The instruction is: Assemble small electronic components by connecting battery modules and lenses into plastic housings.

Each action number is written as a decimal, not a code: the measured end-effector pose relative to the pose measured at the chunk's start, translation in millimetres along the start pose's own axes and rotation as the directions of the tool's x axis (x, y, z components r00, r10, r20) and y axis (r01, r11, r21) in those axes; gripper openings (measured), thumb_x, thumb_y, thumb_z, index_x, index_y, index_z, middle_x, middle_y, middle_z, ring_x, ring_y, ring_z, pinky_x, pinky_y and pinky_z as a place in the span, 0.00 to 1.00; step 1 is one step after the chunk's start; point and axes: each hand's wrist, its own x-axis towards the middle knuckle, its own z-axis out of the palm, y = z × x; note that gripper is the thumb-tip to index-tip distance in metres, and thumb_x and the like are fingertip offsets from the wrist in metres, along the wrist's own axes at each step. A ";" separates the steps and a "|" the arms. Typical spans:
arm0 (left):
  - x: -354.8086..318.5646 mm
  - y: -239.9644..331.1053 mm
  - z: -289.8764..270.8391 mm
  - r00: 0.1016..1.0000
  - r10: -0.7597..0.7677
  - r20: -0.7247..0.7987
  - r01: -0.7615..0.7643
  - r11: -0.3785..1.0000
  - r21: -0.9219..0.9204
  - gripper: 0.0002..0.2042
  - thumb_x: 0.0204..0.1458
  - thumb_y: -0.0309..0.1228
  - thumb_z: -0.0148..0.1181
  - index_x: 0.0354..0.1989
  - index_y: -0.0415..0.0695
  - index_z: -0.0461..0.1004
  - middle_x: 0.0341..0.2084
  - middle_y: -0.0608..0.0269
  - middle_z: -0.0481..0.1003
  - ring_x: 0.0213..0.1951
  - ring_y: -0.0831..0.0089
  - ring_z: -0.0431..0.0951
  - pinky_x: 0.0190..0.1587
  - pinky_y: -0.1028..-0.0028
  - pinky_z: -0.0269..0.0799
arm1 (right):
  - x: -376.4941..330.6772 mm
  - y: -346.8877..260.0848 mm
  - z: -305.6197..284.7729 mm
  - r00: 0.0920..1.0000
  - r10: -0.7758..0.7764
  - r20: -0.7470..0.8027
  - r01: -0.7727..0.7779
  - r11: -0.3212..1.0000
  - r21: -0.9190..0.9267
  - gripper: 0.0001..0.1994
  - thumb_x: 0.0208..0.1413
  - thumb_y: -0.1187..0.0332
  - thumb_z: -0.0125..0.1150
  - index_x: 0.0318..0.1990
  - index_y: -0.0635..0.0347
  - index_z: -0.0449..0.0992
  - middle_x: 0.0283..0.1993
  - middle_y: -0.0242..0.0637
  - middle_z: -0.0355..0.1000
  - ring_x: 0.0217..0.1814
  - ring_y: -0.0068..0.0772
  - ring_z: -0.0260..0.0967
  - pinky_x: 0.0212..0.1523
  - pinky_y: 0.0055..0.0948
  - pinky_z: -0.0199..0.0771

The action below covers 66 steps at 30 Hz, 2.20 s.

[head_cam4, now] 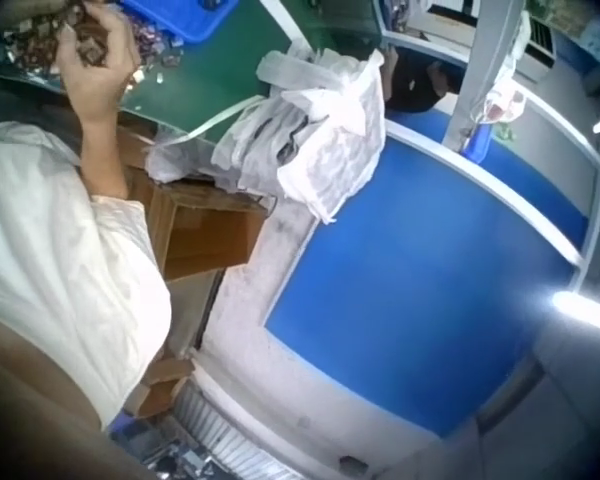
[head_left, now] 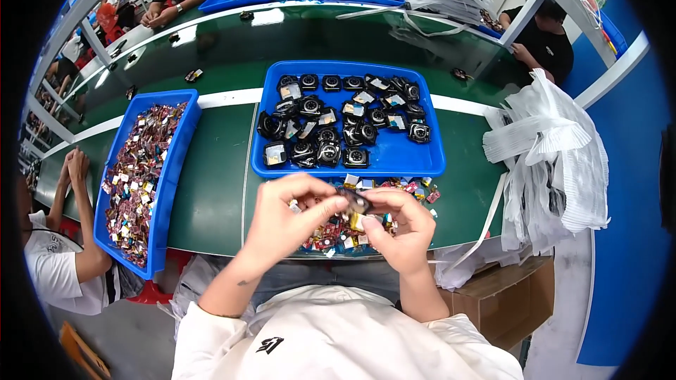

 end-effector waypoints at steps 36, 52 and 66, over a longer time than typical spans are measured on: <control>43.4 10.4 -9.7 0.981 0.148 0.129 -0.189 0.887 0.421 0.08 0.43 0.26 0.66 0.32 0.40 0.80 0.26 0.62 0.78 0.29 0.74 0.73 0.31 0.77 0.67 | 30.1 23.6 -15.0 0.956 -0.039 0.290 0.203 0.804 -0.559 0.07 0.43 0.71 0.65 0.32 0.60 0.80 0.29 0.32 0.74 0.32 0.28 0.66 0.34 0.28 0.63; 17.3 -17.1 16.5 0.995 0.009 -0.104 -0.019 0.996 -0.090 0.06 0.45 0.20 0.65 0.30 0.38 0.73 0.25 0.63 0.78 0.28 0.82 0.76 0.31 0.83 0.70 | 44.1 1.0 -5.0 0.968 0.009 0.251 0.073 0.946 -0.315 0.14 0.41 0.81 0.66 0.39 0.63 0.80 0.29 0.36 0.76 0.30 0.21 0.72 0.29 0.19 0.70; 12.0 -28.4 4.2 0.957 -0.250 0.148 0.288 0.887 -0.360 0.13 0.46 0.16 0.64 0.28 0.42 0.63 0.26 0.65 0.75 0.28 0.85 0.74 0.31 0.85 0.70 | 52.4 15.3 -13.1 0.907 -0.031 0.420 0.176 0.934 -0.310 0.07 0.39 0.77 0.69 0.28 0.63 0.78 0.34 0.37 0.76 0.32 0.31 0.72 0.35 0.27 0.69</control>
